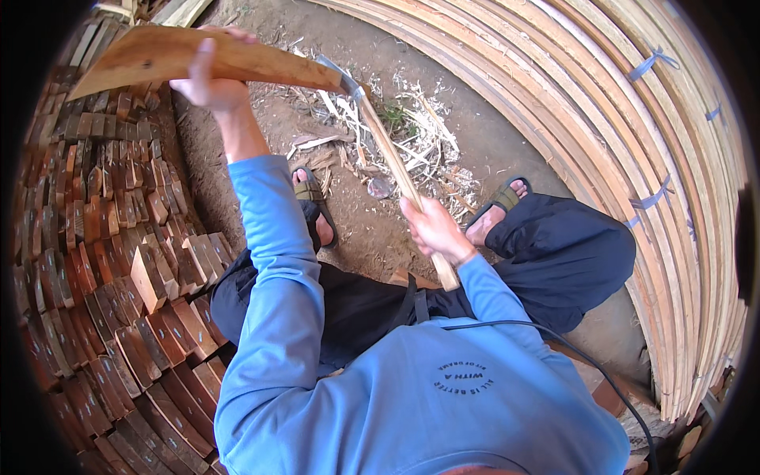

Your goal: The person shaves layers of wood from a long curved piece using a drawknife while sitting on the ground, periodically checking the wood's shape and thickness.

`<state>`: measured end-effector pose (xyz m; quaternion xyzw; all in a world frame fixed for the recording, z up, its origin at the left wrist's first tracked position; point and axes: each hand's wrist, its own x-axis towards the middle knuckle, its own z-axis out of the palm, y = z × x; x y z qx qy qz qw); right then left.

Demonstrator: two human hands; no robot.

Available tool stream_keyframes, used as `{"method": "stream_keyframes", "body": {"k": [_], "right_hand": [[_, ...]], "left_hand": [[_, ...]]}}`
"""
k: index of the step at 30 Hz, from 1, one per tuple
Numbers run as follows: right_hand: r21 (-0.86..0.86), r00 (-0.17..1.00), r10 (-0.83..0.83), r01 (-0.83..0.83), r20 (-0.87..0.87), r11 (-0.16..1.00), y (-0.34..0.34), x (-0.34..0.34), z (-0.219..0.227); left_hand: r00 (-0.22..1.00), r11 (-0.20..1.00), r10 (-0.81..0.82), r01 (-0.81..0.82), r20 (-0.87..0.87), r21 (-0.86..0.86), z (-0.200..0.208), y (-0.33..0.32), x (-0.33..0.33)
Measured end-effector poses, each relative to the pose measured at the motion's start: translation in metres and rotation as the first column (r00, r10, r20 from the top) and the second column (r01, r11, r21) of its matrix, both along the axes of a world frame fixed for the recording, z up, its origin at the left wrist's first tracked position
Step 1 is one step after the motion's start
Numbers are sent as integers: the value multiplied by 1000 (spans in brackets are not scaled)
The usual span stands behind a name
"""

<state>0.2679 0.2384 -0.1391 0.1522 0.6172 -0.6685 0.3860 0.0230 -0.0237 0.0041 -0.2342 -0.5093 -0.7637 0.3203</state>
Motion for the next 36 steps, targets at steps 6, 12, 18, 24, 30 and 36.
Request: {"method": "stream_keyframes", "body": {"k": [6,12,18,24,30,36], "right_hand": [[-72,989,-81,91,127,993,0,-13,-45],[-132,991,-70,85,113,988,-8,-16,-33],[-348,971,-95,169,220,922,2,-20,-39],[-341,946,-188,273,263,899,-3,-2,-18],[-329,948,-239,299,211,896,-26,7,-17],[-258,967,-201,237,158,937,-31,7,-28]], "left_hand": [[969,954,243,-248,-55,-166,-7,37,-1],[952,933,293,-264,89,-244,18,47,-10],[985,984,171,-170,31,-46,-10,50,-46],[989,990,136,-133,56,-56,-12,54,-44],[985,985,169,-169,28,-23,-12,50,-38],[950,949,306,-310,62,59,-17,14,-38]]}}
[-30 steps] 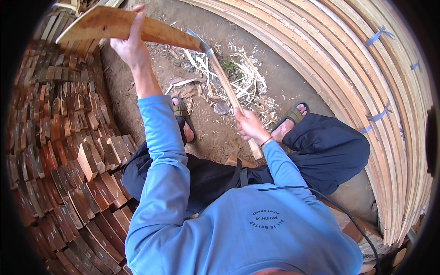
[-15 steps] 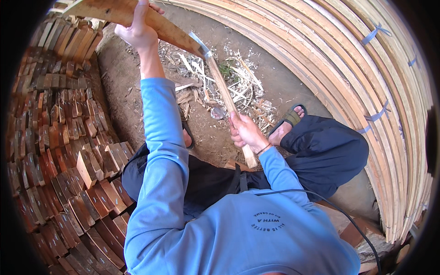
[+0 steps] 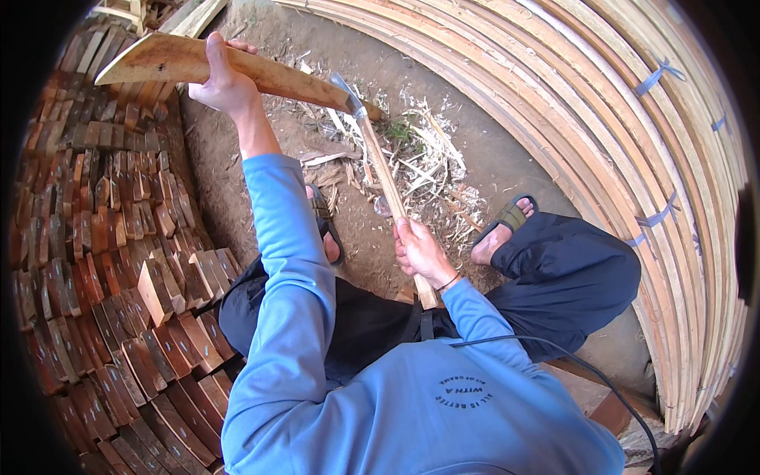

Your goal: The person shaves layers of wood from a long curved piece using a drawknife while sitting on the ground, periodically checking the wood's shape and thickness.

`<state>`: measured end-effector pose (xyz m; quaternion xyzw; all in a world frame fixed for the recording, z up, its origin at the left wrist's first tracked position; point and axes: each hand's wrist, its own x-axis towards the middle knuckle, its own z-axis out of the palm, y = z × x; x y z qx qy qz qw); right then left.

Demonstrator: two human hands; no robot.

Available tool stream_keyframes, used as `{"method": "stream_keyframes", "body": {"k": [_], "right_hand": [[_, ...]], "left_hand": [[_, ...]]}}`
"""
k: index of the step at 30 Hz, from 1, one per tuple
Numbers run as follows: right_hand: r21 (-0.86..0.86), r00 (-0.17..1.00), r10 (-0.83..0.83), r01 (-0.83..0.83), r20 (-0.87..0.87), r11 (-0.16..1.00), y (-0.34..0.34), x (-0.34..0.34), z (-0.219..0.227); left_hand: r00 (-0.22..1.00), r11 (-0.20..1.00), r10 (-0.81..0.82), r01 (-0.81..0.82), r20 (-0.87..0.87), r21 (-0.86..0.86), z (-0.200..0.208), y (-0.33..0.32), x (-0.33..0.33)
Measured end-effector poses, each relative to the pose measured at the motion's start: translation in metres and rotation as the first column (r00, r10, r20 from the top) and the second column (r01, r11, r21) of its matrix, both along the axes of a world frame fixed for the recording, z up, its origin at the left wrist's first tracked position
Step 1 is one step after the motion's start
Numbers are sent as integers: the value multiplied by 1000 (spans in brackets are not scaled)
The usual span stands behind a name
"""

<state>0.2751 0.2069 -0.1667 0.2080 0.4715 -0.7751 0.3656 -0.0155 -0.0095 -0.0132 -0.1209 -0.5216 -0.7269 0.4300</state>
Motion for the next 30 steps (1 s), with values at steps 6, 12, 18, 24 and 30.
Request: {"method": "stream_keyframes", "body": {"k": [6,12,18,24,30], "right_hand": [[156,995,55,-41,-85,987,-4,3,-7],[144,997,69,-66,-20,987,3,-7,1],[58,995,91,-92,28,994,25,-22,20],[-95,983,145,-134,114,986,64,-38,21],[115,1000,20,-19,-15,993,-10,5,13]], "left_hand": [[988,989,148,-148,-34,-18,2,9,2],[984,985,170,-172,-50,-31,5,13,-8],[992,992,124,-124,-31,-19,5,11,-12],[995,997,-81,81,-64,-12,-2,-9,-6],[997,998,68,-69,-43,-2,-2,3,-1]]}}
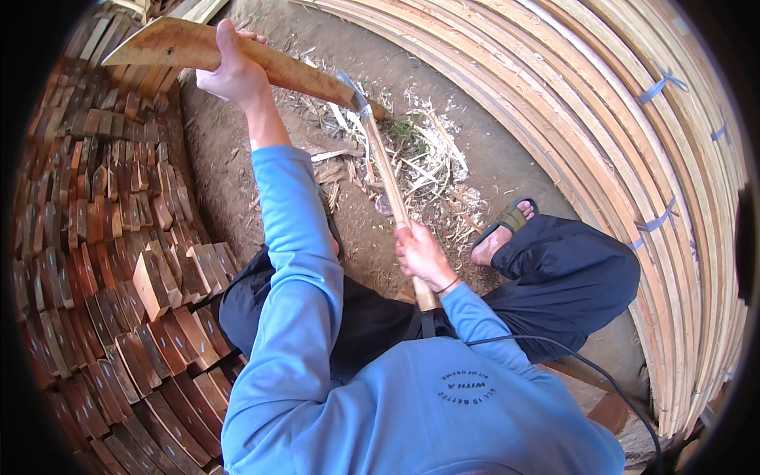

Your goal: The person shaves layers of wood from a long curved piece using a drawknife while sitting on the ground, periodically checking the wood's shape and thickness.

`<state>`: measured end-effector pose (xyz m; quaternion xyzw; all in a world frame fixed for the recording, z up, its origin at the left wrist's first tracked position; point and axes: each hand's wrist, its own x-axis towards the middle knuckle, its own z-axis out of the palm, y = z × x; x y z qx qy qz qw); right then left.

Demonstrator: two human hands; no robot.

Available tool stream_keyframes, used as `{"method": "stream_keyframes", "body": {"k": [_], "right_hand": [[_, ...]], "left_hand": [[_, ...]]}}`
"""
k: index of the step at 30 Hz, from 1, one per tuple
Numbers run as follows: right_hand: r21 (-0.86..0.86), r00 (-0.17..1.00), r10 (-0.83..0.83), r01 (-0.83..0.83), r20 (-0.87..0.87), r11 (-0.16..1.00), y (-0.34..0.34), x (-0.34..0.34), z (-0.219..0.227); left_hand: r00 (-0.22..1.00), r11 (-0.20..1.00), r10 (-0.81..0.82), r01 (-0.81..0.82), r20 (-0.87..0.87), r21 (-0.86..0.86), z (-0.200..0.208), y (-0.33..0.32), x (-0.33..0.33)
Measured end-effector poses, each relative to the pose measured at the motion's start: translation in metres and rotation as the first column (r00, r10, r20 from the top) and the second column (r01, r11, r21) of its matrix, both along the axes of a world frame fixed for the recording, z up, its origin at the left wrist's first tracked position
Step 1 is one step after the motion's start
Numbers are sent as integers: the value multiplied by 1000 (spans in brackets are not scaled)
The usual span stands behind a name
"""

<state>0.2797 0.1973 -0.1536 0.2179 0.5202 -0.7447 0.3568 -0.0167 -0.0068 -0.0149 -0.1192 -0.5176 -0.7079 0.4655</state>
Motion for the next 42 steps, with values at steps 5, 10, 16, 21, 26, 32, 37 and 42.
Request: {"method": "stream_keyframes", "body": {"k": [5,10,16,21,26,32,37,42], "right_hand": [[-117,986,126,-112,113,987,53,-32,-7],[-14,996,71,-72,-59,997,19,-5,-21],[-168,985,160,-146,71,975,68,-42,-8],[-283,987,145,-121,68,952,70,-31,-4],[-274,973,174,-128,151,953,94,-43,15],[-57,958,243,-237,155,970,106,-63,57],[-55,951,293,-289,101,956,96,-57,53],[-33,947,298,-296,117,955,42,-26,17]], "left_hand": [[996,996,-88,88,-26,24,0,-24,6],[999,1000,-29,30,-16,11,-3,-31,6],[997,996,-78,77,23,47,-3,-47,15],[864,884,-461,467,202,18,-18,-92,13],[626,634,-757,773,190,-21,-29,-124,30],[561,558,-791,825,244,-90,-34,-127,50],[581,580,-796,812,169,-60,-35,-127,63],[891,899,-436,427,122,96,-30,-78,57]]}}
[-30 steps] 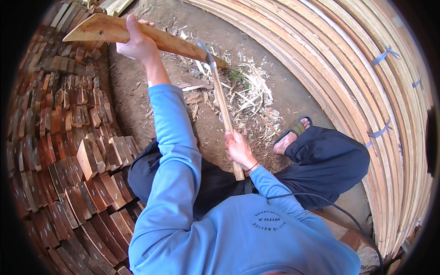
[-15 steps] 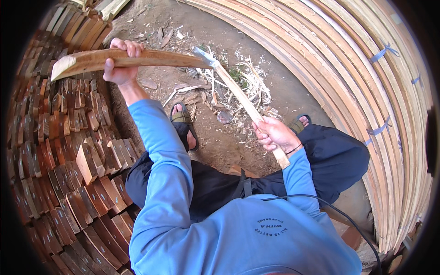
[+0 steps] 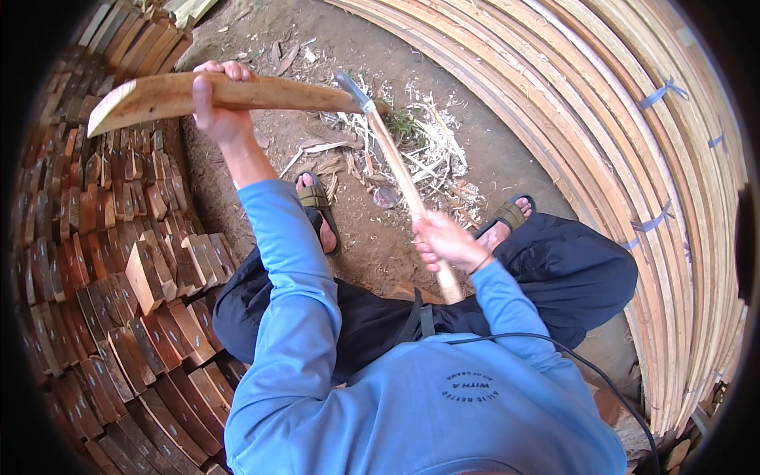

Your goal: The person shaves layers of wood from a long curved piece using a drawknife while sitting on the ground, periodically checking the wood's shape and thickness.

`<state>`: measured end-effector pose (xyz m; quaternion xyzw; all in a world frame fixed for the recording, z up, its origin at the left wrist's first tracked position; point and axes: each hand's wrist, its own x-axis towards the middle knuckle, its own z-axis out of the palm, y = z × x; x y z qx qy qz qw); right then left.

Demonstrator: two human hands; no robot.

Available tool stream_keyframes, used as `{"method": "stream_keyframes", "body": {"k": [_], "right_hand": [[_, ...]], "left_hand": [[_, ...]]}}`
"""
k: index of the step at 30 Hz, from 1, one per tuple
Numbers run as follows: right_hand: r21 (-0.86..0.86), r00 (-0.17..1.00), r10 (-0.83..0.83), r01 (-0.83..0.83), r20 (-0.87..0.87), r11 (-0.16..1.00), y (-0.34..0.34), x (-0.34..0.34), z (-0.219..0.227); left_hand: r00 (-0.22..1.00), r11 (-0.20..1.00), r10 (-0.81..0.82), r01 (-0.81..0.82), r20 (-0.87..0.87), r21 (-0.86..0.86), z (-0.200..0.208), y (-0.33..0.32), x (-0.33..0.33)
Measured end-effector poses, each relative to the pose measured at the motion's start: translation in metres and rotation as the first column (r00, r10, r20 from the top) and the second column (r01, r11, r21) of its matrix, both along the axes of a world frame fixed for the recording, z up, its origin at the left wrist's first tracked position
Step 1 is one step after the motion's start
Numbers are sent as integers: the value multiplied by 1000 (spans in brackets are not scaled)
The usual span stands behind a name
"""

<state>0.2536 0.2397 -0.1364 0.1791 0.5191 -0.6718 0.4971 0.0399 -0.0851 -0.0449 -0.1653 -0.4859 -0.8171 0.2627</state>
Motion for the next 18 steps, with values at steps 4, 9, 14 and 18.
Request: {"method": "stream_keyframes", "body": {"k": [4,9,14,18], "right_hand": [[-92,982,-188,189,21,978,-50,25,-41],[23,959,-251,256,-132,966,-41,24,-25],[128,974,-155,177,-162,976,-29,28,-7],[59,981,-191,193,-36,979,-27,-4,0]], "left_hand": [[892,890,451,-446,-36,90,15,53,-17],[770,775,619,-631,-155,-43,28,72,-33],[781,758,605,-625,-156,-186,26,69,-52],[894,866,427,-447,-135,-224,29,73,-68]]}}
